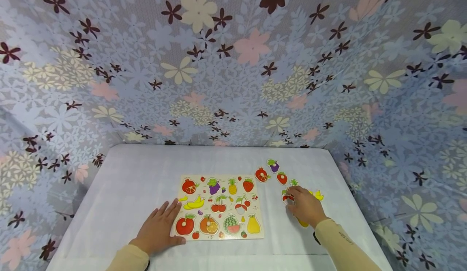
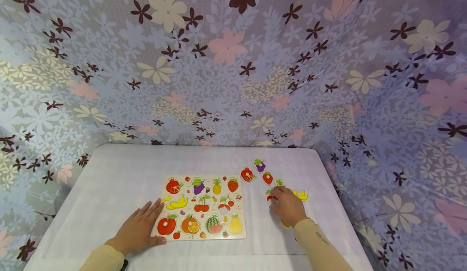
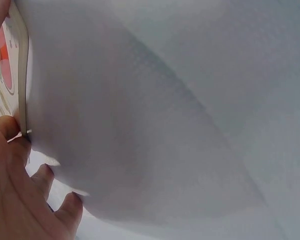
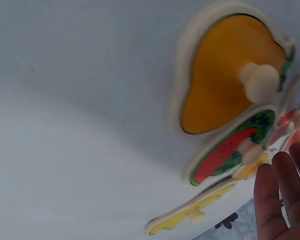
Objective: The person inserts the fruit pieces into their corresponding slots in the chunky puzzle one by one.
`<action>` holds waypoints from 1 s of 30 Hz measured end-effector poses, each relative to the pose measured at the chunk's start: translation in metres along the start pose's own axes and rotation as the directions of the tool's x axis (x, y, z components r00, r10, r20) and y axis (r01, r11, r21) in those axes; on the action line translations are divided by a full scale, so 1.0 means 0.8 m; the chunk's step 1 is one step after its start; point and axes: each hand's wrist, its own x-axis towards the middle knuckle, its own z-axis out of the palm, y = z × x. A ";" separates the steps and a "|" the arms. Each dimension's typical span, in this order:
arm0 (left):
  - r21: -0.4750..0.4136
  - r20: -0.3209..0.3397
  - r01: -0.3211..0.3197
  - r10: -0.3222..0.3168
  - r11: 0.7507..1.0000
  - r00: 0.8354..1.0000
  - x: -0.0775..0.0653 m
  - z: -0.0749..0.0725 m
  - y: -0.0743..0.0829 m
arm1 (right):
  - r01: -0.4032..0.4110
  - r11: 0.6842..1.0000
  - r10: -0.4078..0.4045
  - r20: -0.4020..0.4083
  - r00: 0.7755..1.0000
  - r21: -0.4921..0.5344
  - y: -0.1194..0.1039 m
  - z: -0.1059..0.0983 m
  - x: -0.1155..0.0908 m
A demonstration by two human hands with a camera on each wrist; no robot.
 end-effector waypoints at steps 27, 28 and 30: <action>0.007 0.009 0.006 -0.007 1.000 1.000 -0.002 -0.002 0.002 | -0.052 0.999 0.051 0.084 0.995 0.007 -0.002 0.002 0.013; 0.005 0.008 0.005 -0.005 1.000 1.000 -0.002 -0.003 0.002 | -0.050 0.999 0.049 0.084 0.995 0.008 -0.002 0.002 0.013; 0.011 0.008 0.008 -0.008 1.000 1.000 -0.002 -0.003 0.003 | -0.045 0.999 0.044 0.083 0.996 0.015 -0.001 0.003 0.014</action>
